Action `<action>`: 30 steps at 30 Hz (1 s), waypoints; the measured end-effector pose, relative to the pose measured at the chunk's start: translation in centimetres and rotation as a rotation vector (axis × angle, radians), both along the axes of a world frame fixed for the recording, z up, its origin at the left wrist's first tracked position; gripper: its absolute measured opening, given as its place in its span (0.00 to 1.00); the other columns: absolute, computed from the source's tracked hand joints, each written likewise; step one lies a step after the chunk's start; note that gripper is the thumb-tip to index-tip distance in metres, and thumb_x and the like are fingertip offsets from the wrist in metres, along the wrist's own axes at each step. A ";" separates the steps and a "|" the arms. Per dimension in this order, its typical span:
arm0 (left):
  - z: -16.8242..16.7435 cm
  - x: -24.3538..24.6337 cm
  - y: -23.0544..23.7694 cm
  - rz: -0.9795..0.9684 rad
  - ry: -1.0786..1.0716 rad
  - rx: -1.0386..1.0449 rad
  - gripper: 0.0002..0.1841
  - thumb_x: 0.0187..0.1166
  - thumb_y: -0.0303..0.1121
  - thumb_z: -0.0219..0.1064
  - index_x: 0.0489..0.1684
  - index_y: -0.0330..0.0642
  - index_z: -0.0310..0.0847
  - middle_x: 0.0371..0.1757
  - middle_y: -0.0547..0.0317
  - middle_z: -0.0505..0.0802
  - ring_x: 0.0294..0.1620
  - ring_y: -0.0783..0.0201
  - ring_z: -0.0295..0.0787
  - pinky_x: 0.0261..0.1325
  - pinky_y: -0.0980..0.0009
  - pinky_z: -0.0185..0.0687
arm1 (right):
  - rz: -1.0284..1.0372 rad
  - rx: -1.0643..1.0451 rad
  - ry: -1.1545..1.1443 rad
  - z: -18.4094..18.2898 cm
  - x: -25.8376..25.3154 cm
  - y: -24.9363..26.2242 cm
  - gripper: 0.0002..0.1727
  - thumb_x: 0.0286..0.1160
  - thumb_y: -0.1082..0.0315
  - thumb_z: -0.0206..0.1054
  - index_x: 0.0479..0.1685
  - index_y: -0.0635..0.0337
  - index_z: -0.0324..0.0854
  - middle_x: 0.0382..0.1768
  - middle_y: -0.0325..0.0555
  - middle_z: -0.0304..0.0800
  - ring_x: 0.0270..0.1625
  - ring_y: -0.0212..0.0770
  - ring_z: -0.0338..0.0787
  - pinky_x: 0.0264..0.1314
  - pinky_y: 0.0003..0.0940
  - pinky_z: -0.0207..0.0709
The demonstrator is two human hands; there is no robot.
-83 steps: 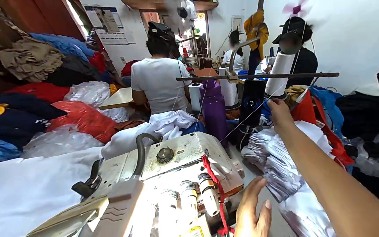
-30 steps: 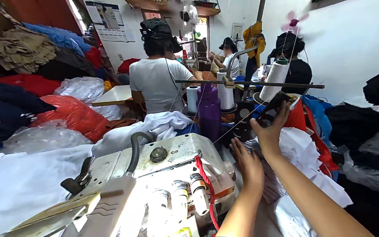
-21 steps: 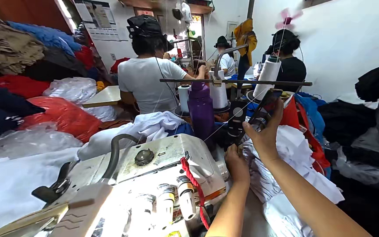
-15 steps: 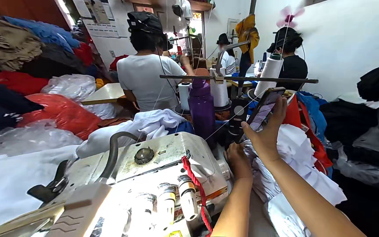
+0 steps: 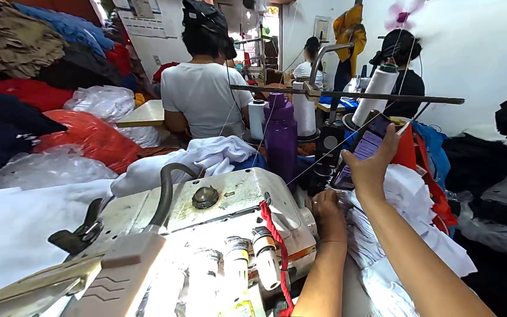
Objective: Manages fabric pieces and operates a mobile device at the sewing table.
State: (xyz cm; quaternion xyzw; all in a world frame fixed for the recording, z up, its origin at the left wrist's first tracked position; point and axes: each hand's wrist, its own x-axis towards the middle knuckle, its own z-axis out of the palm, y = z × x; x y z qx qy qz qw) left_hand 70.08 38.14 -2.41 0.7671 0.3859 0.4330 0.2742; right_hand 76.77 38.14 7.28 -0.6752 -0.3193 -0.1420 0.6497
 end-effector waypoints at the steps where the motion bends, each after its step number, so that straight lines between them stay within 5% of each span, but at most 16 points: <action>1: 0.0 0.0 -0.1 -0.003 0.001 -0.008 0.09 0.83 0.27 0.66 0.50 0.35 0.92 0.56 0.45 0.95 0.67 0.42 0.86 0.81 0.36 0.60 | -0.006 -0.022 0.005 0.2 -0.2 0.1 0.66 0.54 0.72 0.84 0.96 0.60 0.39 0.93 0.73 0.30 0.94 0.68 0.40 0.89 0.56 0.54; 17: 0.2 -1.0 -0.6 -0.066 -0.098 -0.163 0.10 0.84 0.22 0.61 0.49 0.30 0.90 0.57 0.40 0.93 0.70 0.41 0.83 0.83 0.41 0.57 | -0.011 -0.177 0.036 0.4 -0.8 1.3 0.66 0.54 0.74 0.84 0.97 0.58 0.40 0.92 0.74 0.32 0.92 0.71 0.46 0.86 0.58 0.59; 22: -1.6 -1.3 -0.5 -0.081 -0.235 -0.298 0.10 0.83 0.18 0.59 0.45 0.21 0.88 0.58 0.31 0.90 0.68 0.41 0.83 0.77 0.53 0.71 | -0.107 -0.068 -0.159 5.1 2.3 0.0 0.58 0.61 0.65 0.80 0.92 0.73 0.45 0.89 0.82 0.41 0.90 0.75 0.49 0.90 0.58 0.53; 25: -2.2 -0.5 -0.4 -0.049 -0.370 -0.261 0.12 0.86 0.22 0.59 0.51 0.23 0.87 0.67 0.27 0.84 0.72 0.38 0.79 0.78 0.51 0.70 | -0.135 0.073 -0.136 7.1 4.3 -0.9 0.60 0.60 0.65 0.80 0.94 0.70 0.41 0.90 0.78 0.39 0.93 0.70 0.44 0.92 0.50 0.48; 30: -0.6 -0.1 -0.4 0.010 -0.541 -0.455 0.16 0.91 0.32 0.56 0.70 0.41 0.84 0.81 0.33 0.70 0.75 0.41 0.73 0.72 0.48 0.74 | -0.030 0.180 0.084 3.6 4.5 -2.4 0.62 0.60 0.69 0.79 0.96 0.64 0.37 0.90 0.74 0.41 0.92 0.63 0.48 0.91 0.52 0.51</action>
